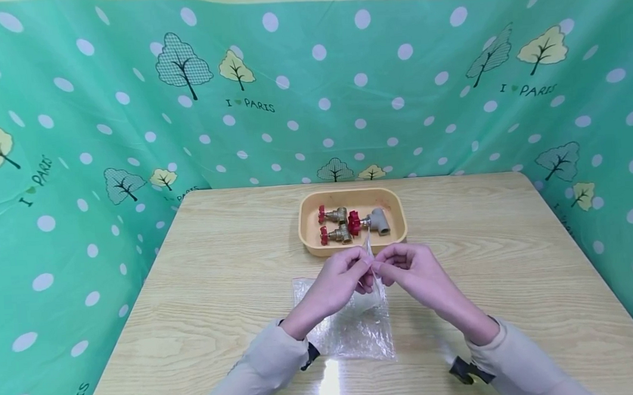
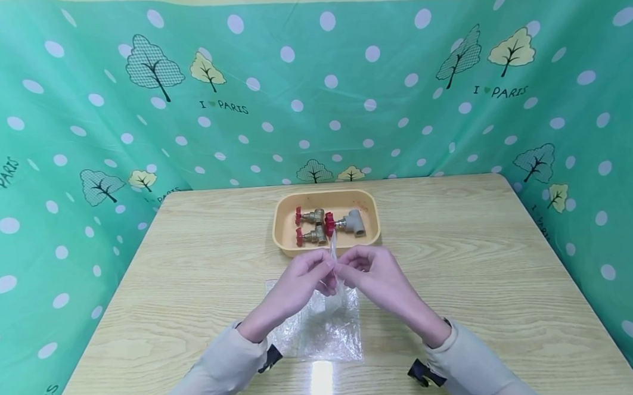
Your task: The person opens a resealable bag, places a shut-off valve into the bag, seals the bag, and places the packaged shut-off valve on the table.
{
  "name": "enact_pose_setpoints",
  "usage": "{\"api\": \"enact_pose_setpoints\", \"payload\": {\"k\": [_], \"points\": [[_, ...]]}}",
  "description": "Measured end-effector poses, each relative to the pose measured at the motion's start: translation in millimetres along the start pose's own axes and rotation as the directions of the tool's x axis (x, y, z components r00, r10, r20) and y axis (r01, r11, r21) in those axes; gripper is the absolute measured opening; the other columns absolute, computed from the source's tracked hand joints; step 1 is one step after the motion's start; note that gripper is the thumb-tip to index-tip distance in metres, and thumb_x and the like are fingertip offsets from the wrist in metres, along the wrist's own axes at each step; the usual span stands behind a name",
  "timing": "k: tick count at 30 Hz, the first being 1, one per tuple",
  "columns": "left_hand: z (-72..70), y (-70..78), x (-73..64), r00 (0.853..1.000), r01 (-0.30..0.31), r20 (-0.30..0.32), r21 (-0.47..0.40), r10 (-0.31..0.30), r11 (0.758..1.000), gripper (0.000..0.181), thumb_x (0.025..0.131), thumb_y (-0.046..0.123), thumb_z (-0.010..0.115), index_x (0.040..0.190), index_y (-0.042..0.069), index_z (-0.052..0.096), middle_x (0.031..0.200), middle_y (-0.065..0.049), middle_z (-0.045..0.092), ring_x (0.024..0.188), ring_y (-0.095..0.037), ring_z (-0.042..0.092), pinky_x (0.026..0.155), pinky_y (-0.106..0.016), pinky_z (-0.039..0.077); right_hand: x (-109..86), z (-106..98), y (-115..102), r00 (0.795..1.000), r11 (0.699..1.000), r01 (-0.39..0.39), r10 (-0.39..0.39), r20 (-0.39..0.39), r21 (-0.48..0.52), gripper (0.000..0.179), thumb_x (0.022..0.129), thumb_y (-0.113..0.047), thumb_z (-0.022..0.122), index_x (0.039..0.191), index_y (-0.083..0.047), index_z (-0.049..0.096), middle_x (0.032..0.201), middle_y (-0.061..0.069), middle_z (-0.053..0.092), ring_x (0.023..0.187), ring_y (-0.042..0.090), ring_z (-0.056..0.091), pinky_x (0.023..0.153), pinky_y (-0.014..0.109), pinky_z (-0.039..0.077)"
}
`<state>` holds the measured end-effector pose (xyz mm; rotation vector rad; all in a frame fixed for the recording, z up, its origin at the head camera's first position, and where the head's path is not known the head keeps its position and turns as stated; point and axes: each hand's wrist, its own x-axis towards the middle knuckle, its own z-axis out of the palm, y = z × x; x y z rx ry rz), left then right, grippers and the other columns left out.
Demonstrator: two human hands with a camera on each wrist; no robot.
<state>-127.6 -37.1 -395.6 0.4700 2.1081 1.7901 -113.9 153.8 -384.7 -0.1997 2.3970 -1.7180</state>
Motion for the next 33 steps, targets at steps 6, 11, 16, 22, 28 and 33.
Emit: {"api": "enact_pose_setpoints", "payload": {"k": [6, 11, 16, 22, 28, 33], "points": [[-0.3, -0.7, -0.6, 1.000, -0.004, -0.002, 0.017, 0.004, 1.000, 0.026, 0.111, 0.012, 0.050, 0.094, 0.000, 0.065, 0.078, -0.004, 0.064, 0.069, -0.016, 0.066, 0.074, -0.047, 0.063, 0.2, 0.3, 1.6, 1.000, 1.000, 0.001, -0.001, -0.003, 0.000, 0.015, 0.098, -0.013, 0.073, 0.103, 0.001, 0.072, 0.085, 0.010, 0.071, 0.075, 0.025, 0.067, 0.073, 0.032, 0.057], [-2.2, -1.1, -0.4, 1.000, -0.016, -0.012, 0.054, 0.016, 0.998, 0.027, 0.111, 0.012, 0.050, 0.093, -0.002, 0.064, 0.077, -0.005, 0.064, 0.068, -0.016, 0.065, 0.070, -0.036, 0.062, -0.9, -0.9, 1.1, 1.000, 1.000, -0.005, 0.005, -0.016, 0.009, 0.013, 0.098, -0.011, 0.071, 0.103, 0.001, 0.072, 0.086, 0.012, 0.070, 0.076, 0.024, 0.067, 0.072, 0.031, 0.057], [-5.4, -1.7, -1.3, 0.998, -0.037, -0.034, 0.159, 0.043, 0.987, 0.029, 0.111, 0.016, 0.051, 0.089, 0.001, 0.064, 0.071, -0.003, 0.063, 0.065, -0.014, 0.060, 0.063, -0.028, 0.054, -3.2, -4.2, 0.3, 1.000, 1.000, -0.005, 0.005, -0.030, 0.011, 0.013, 0.098, -0.010, 0.071, 0.103, 0.002, 0.071, 0.086, 0.011, 0.070, 0.077, 0.023, 0.066, 0.070, 0.030, 0.056], [-11.0, 0.6, -4.4, 0.996, -0.036, -0.067, 0.275, 0.056, 0.961, 0.025, 0.109, 0.018, 0.055, 0.088, 0.013, 0.067, 0.068, 0.003, 0.061, 0.057, -0.010, 0.052, 0.049, -0.023, 0.039, -6.1, -12.6, 2.4, 0.998, 0.999, -0.012, 0.009, -0.062, -0.042, 0.011, 0.098, -0.009, 0.070, 0.101, 0.002, 0.071, 0.086, 0.014, 0.071, 0.076, 0.024, 0.067, 0.069, 0.031, 0.058], [-22.2, 2.3, -7.1, 0.992, -0.057, -0.084, 0.347, 0.091, 0.936, 0.021, 0.100, 0.008, 0.057, 0.082, 0.013, 0.066, 0.064, 0.006, 0.056, 0.055, -0.008, 0.052, 0.049, -0.022, 0.040, -9.7, -21.3, 4.3, 0.993, 0.995, -0.046, 0.036, -0.115, -0.093, 0.011, 0.095, -0.007, 0.069, 0.101, 0.002, 0.072, 0.084, 0.008, 0.074, 0.073, 0.022, 0.069, 0.067, 0.031, 0.060], [-31.1, 7.7, -8.2, 0.986, -0.084, -0.096, 0.427, 0.137, 0.900, 0.022, 0.092, 0.004, 0.058, 0.072, 0.015, 0.058, 0.060, 0.008, 0.043, 0.053, -0.005, 0.039, 0.053, -0.022, 0.034, -10.6, -26.8, 5.3, 0.986, 0.990, -0.062, 0.041, -0.162, -0.128, 0.007, 0.092, -0.003, 0.068, 0.096, 0.000, 0.073, 0.079, 0.006, 0.073, 0.071, 0.021, 0.068, 0.062, 0.028, 0.058]]}}
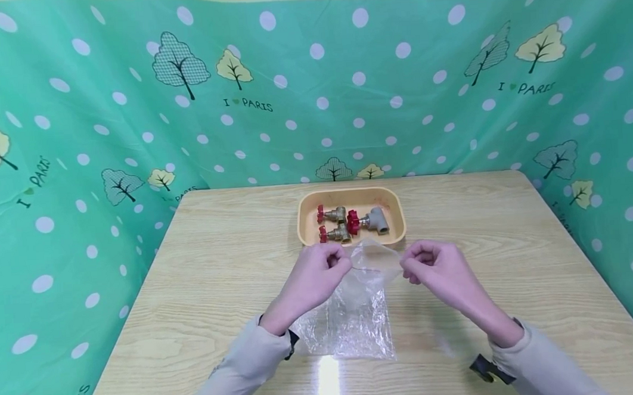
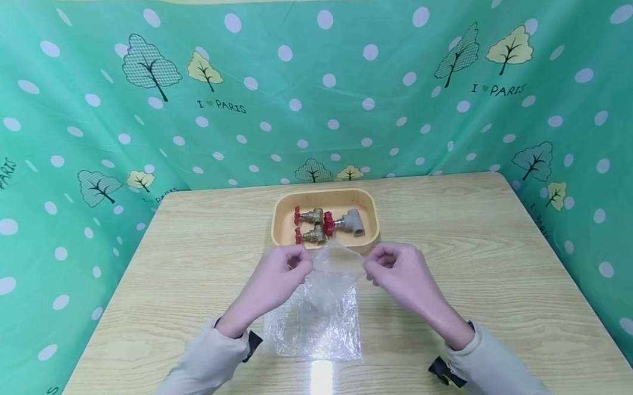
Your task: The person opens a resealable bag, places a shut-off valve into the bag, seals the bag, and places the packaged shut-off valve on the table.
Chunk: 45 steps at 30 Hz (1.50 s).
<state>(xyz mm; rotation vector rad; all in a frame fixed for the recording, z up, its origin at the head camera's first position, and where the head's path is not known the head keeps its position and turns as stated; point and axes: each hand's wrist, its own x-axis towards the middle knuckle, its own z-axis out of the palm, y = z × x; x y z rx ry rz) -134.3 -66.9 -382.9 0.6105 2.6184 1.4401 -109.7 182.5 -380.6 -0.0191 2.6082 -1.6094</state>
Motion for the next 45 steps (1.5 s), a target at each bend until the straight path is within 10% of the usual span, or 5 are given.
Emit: {"api": "enact_pose_setpoints", "payload": {"k": [10, 16, 21, 38, 45], "points": [[8.0, -1.6, -1.0, 0.996, -0.081, 0.048, 0.040, 0.079, 0.996, 0.011, 0.103, 0.023, 0.067, 0.102, 0.012, 0.070, 0.085, 0.004, 0.062, 0.075, -0.013, 0.058, 0.066, -0.027, 0.051, 1.7, 7.6, -7.5, 0.999, 0.999, 0.037, -0.038, 0.031, 0.024, 0.007, 0.092, -0.004, 0.068, 0.096, 0.000, 0.074, 0.079, 0.006, 0.072, 0.070, 0.021, 0.068, 0.062, 0.029, 0.058], [26.0, -14.8, -2.2, 0.997, -0.036, 0.069, 0.055, 0.032, 0.998, 0.110, 0.075, 0.057, 0.092, 0.163, 0.027, 0.033, 0.153, 0.001, 0.046, 0.137, -0.025, 0.048, 0.104, -0.053, 0.050, 2.3, 8.5, -9.7, 0.998, 0.998, 0.050, -0.051, 0.035, 0.033, 0.008, 0.093, -0.005, 0.068, 0.097, 0.000, 0.073, 0.077, 0.005, 0.071, 0.068, 0.020, 0.066, 0.062, 0.029, 0.056], [44.9, -20.7, -1.5, 0.992, -0.042, 0.120, 0.023, 0.039, 0.999, 0.150, 0.061, 0.056, 0.100, 0.167, 0.041, -0.005, 0.175, 0.010, 0.004, 0.160, -0.023, 0.006, 0.120, -0.065, 0.024, 2.4, 6.0, -11.1, 0.997, 0.997, 0.055, -0.058, 0.051, 0.056, 0.008, 0.093, -0.005, 0.068, 0.097, 0.000, 0.073, 0.075, 0.006, 0.069, 0.067, 0.021, 0.065, 0.062, 0.029, 0.055], [57.0, -15.6, 7.9, 0.992, -0.089, 0.087, -0.005, 0.089, 0.996, 0.134, 0.064, 0.041, 0.101, 0.167, 0.024, 0.017, 0.170, 0.006, 0.019, 0.155, -0.019, 0.019, 0.122, -0.063, 0.021, 3.0, 0.6, -11.3, 0.995, 0.994, 0.074, -0.079, 0.060, 0.077, 0.007, 0.095, -0.005, 0.068, 0.096, 0.001, 0.072, 0.077, 0.008, 0.069, 0.067, 0.022, 0.064, 0.063, 0.029, 0.056], [56.2, -18.0, 9.4, 0.993, -0.090, 0.073, -0.010, 0.091, 0.996, 0.124, 0.068, 0.045, 0.097, 0.165, 0.025, 0.023, 0.166, 0.009, 0.025, 0.152, -0.018, 0.025, 0.121, -0.062, 0.025, -2.9, -1.5, -13.6, 0.972, 0.971, 0.215, -0.222, -0.071, -0.100, 0.004, 0.093, -0.009, 0.075, 0.096, -0.008, 0.073, 0.078, 0.002, 0.065, 0.066, 0.018, 0.058, 0.057, 0.025, 0.050]]}}
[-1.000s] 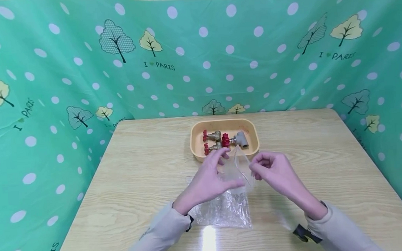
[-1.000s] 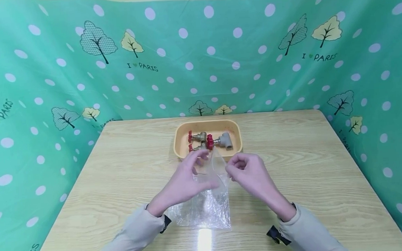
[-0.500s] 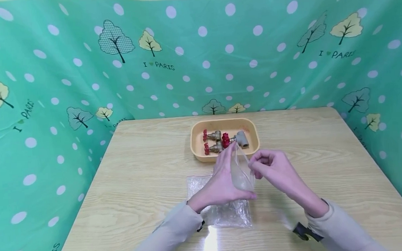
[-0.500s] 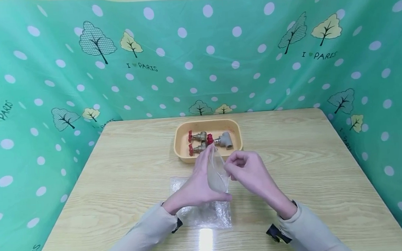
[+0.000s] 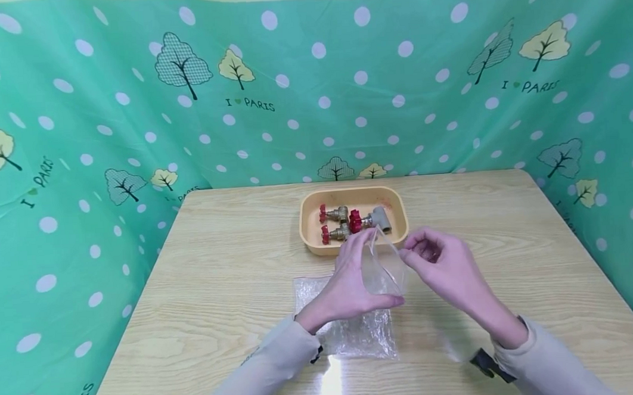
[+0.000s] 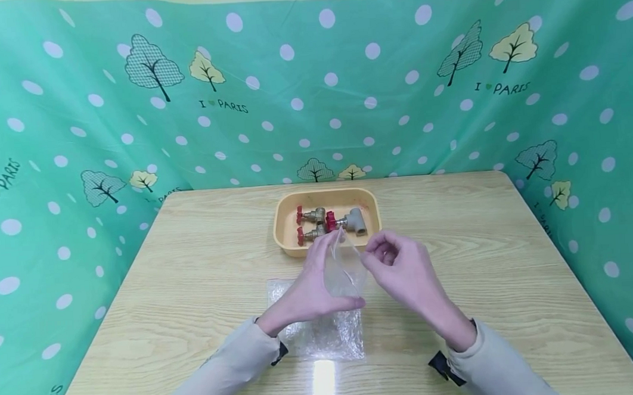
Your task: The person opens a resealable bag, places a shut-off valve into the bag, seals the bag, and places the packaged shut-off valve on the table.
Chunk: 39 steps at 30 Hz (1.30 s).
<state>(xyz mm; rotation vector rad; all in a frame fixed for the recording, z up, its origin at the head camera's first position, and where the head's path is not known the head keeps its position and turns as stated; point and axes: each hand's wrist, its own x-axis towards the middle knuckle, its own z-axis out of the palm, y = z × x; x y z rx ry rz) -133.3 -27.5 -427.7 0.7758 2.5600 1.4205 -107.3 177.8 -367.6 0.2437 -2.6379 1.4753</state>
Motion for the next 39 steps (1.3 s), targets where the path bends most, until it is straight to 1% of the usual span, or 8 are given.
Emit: {"api": "enact_pose_setpoints", "payload": {"k": [3, 8, 13, 19, 26, 29, 34, 39], "points": [[-0.1, 0.1, 0.1, 1.000, -0.001, 0.004, 0.004, 0.001, 1.000, 0.125, 0.068, 0.046, 0.096, 0.166, 0.025, 0.022, 0.166, 0.008, 0.026, 0.152, -0.019, 0.025, 0.120, -0.063, 0.026, -5.5, 2.7, -4.6, 0.973, 0.970, 0.214, -0.222, -0.065, -0.117, 0.010, 0.089, -0.011, 0.081, 0.097, -0.010, 0.074, 0.080, -0.003, 0.062, 0.064, 0.016, 0.053, 0.055, 0.025, 0.045], [-0.9, -1.6, 1.5, 1.000, -0.028, 0.012, 0.009, 0.028, 1.000, 0.126, 0.069, 0.042, 0.096, 0.167, 0.022, 0.020, 0.166, 0.001, 0.028, 0.153, -0.023, 0.025, 0.120, -0.063, 0.026, -15.8, 11.9, -12.4, 0.854, 0.804, 0.488, -0.521, -0.006, -0.341, 0.022, 0.085, -0.025, 0.083, 0.099, -0.009, 0.076, 0.099, -0.002, 0.069, 0.061, 0.005, 0.052, 0.051, 0.020, 0.044], [-2.3, -1.6, 1.8, 1.000, -0.025, 0.011, -0.001, 0.025, 1.000, 0.126, 0.067, 0.037, 0.096, 0.167, 0.020, 0.021, 0.165, -0.001, 0.031, 0.151, -0.023, 0.030, 0.120, -0.061, 0.029, -21.0, 18.4, -14.8, 0.826, 0.704, 0.529, -0.556, 0.094, -0.474, 0.029, 0.084, -0.027, 0.081, 0.103, -0.006, 0.077, 0.108, 0.007, 0.074, 0.051, 0.006, 0.052, 0.042, 0.016, 0.033], [-2.4, -0.7, 1.6, 1.000, -0.025, 0.002, -0.021, 0.025, 0.999, 0.129, 0.068, 0.036, 0.097, 0.168, 0.021, 0.017, 0.166, 0.002, 0.029, 0.151, -0.020, 0.031, 0.119, -0.059, 0.031, -15.2, 20.6, -10.0, 0.794, 0.674, 0.581, -0.592, 0.137, -0.455, 0.013, 0.093, -0.010, 0.072, 0.105, -0.010, 0.076, 0.079, -0.003, 0.071, 0.047, -0.003, 0.036, 0.040, 0.013, 0.025], [0.5, -4.0, 0.9, 1.000, 0.026, 0.017, -0.049, -0.025, 0.998, 0.129, 0.069, 0.041, 0.098, 0.168, 0.029, 0.016, 0.169, 0.001, 0.027, 0.154, -0.025, 0.028, 0.117, -0.065, 0.030, -6.2, 18.6, -5.2, 0.652, 0.562, 0.689, -0.756, 0.055, -0.457, 0.039, 0.116, -0.030, 0.038, 0.120, -0.009, 0.071, 0.053, -0.015, 0.035, 0.046, -0.007, 0.018, 0.040, 0.010, 0.014], [1.2, -8.3, -1.0, 0.997, 0.068, 0.031, -0.045, -0.066, 0.997, 0.128, 0.070, 0.039, 0.097, 0.168, 0.030, 0.016, 0.172, 0.002, 0.021, 0.155, -0.025, 0.025, 0.118, -0.065, 0.029, -2.8, 15.6, -6.5, 0.617, 0.532, 0.696, -0.786, 0.023, -0.482, 0.040, 0.116, -0.031, 0.038, 0.118, -0.009, 0.071, 0.051, -0.015, 0.030, 0.046, -0.007, 0.015, 0.040, 0.010, 0.012], [-1.1, -19.5, -5.0, 0.994, 0.107, 0.035, 0.027, -0.108, 0.994, 0.126, 0.070, 0.036, 0.097, 0.168, 0.027, 0.018, 0.170, -0.001, 0.026, 0.153, -0.026, 0.031, 0.118, -0.062, 0.032, -1.1, 8.4, -10.3, 0.609, 0.524, 0.679, -0.793, -0.003, -0.514, 0.042, 0.116, -0.034, 0.037, 0.109, -0.008, 0.070, 0.051, -0.015, 0.026, 0.044, -0.006, 0.014, 0.040, 0.012, 0.009], [-6.3, -27.9, -7.5, 0.993, 0.110, 0.042, 0.087, -0.114, 0.990, 0.125, 0.070, 0.035, 0.097, 0.168, 0.024, 0.021, 0.170, -0.004, 0.028, 0.155, -0.030, 0.027, 0.118, -0.065, 0.029, -3.9, 4.9, -12.9, 0.697, 0.613, 0.644, -0.716, 0.023, -0.457, 0.038, 0.114, -0.038, 0.045, 0.105, -0.012, 0.072, 0.055, -0.014, 0.050, 0.044, -0.008, 0.018, 0.039, 0.012, 0.013]]}}
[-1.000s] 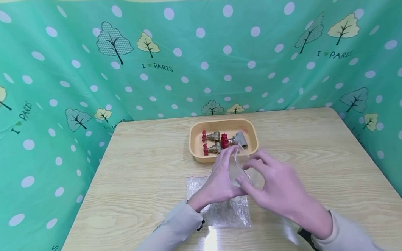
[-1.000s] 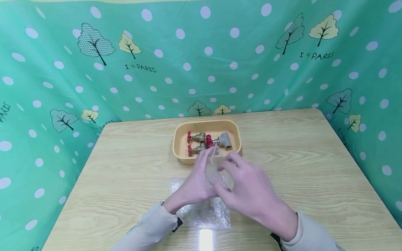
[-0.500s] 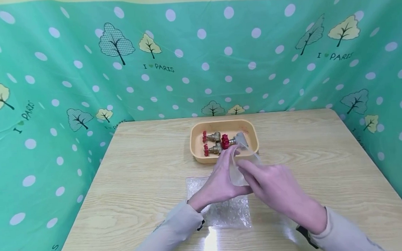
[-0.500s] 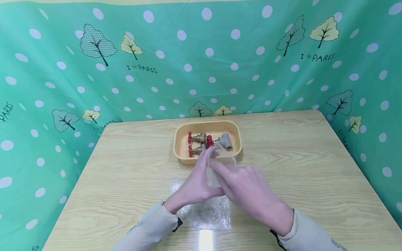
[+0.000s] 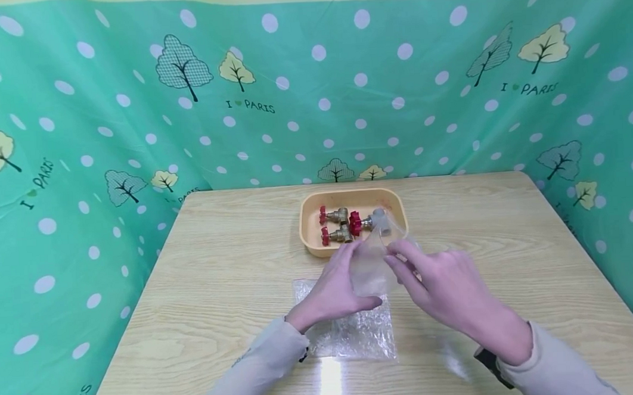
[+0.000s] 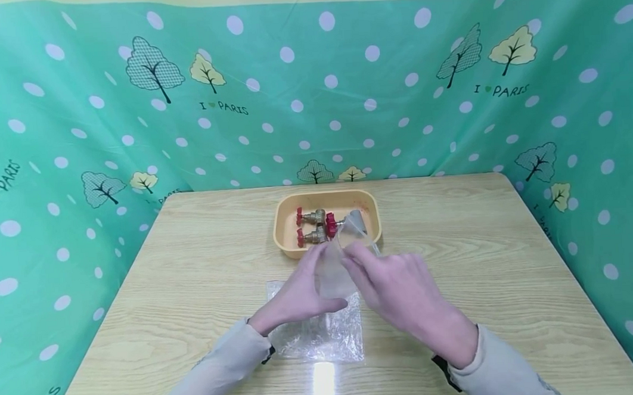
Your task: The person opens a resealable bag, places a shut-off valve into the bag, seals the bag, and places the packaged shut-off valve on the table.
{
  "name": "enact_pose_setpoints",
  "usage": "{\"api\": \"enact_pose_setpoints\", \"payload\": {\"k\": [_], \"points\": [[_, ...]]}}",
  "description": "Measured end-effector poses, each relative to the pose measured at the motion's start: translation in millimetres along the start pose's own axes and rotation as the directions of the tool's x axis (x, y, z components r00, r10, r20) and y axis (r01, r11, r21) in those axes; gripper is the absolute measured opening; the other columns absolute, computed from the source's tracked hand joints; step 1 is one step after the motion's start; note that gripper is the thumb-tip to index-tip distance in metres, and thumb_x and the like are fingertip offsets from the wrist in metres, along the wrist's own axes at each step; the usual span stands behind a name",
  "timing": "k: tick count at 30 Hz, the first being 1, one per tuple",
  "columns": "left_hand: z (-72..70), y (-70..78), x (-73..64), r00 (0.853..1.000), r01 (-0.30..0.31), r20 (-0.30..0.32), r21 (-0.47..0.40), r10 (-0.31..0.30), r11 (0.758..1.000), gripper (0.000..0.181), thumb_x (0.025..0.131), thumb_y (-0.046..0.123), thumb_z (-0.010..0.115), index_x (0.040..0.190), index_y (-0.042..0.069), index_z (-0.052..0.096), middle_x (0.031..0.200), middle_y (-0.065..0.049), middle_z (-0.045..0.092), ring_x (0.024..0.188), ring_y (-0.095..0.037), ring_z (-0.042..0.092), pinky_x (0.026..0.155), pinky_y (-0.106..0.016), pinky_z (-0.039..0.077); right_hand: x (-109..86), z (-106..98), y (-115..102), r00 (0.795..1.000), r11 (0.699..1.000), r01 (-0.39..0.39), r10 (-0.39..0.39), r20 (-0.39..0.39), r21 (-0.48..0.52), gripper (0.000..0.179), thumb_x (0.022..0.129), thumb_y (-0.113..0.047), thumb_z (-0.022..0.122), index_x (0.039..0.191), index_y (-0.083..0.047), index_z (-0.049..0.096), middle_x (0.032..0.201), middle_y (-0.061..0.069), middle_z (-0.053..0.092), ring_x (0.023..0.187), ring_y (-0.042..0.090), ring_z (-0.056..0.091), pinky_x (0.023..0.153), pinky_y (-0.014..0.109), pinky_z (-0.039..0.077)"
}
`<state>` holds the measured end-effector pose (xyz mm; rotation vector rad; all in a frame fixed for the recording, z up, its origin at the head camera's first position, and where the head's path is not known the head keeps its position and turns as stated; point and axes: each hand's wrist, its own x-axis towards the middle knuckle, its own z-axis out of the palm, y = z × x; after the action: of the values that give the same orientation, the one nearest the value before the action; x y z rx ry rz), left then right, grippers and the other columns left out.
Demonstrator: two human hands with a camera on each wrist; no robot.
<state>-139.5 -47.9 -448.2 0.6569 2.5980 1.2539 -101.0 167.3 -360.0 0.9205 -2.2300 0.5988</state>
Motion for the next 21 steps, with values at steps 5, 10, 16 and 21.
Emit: {"api": "enact_pose_setpoints", "payload": {"k": [5, 10, 16, 21], "points": [[-2.6, 0.3, 0.0, 1.000, -0.029, 0.004, 0.017, 0.029, 0.999, 0.128, 0.069, 0.041, 0.097, 0.168, 0.019, 0.021, 0.170, -0.002, 0.027, 0.155, -0.028, 0.026, 0.119, -0.064, 0.029, -0.5, 1.6, -2.5, 0.996, 0.996, -0.070, 0.067, 0.060, 0.056, 0.015, 0.099, -0.026, 0.070, 0.100, -0.014, 0.078, 0.080, -0.004, 0.074, 0.069, 0.010, 0.059, 0.062, 0.027, 0.049], [-4.0, 14.9, 0.6, 0.998, -0.062, -0.008, -0.048, 0.062, 0.997, 0.131, 0.069, 0.055, 0.094, 0.169, 0.024, 0.016, 0.171, 0.005, 0.024, 0.157, -0.025, 0.022, 0.120, -0.064, 0.025, 2.1, 13.8, -2.9, 1.000, 1.000, 0.010, -0.010, 0.001, 0.007, 0.030, 0.107, -0.031, 0.060, 0.104, -0.009, 0.080, 0.090, 0.003, 0.079, 0.108, 0.036, 0.067, 0.096, 0.066, 0.040], [-4.0, 31.2, 4.2, 0.988, -0.141, -0.078, -0.164, 0.130, 0.976, 0.126, 0.070, 0.045, 0.097, 0.168, 0.031, 0.020, 0.164, 0.011, 0.036, 0.149, -0.017, 0.036, 0.118, -0.059, 0.033, 1.3, 26.9, -2.7, 0.993, 0.993, 0.113, -0.114, -0.030, -0.042, 0.043, 0.113, -0.034, 0.048, 0.099, -0.007, 0.078, 0.085, 0.005, 0.079, 0.102, 0.033, 0.073, 0.102, 0.067, 0.039], [-3.5, 31.9, 7.7, 0.974, -0.218, -0.118, -0.245, 0.194, 0.945, 0.108, 0.073, 0.020, 0.096, 0.162, 0.018, 0.035, 0.158, -0.001, 0.048, 0.143, -0.019, 0.046, 0.119, -0.053, 0.036, -1.3, 30.8, -2.6, 0.994, 0.994, 0.113, -0.113, 0.013, 0.000, 0.044, 0.109, -0.042, 0.054, 0.099, -0.006, 0.078, 0.093, 0.008, 0.080, 0.110, 0.035, 0.070, 0.109, 0.068, 0.033]]}}
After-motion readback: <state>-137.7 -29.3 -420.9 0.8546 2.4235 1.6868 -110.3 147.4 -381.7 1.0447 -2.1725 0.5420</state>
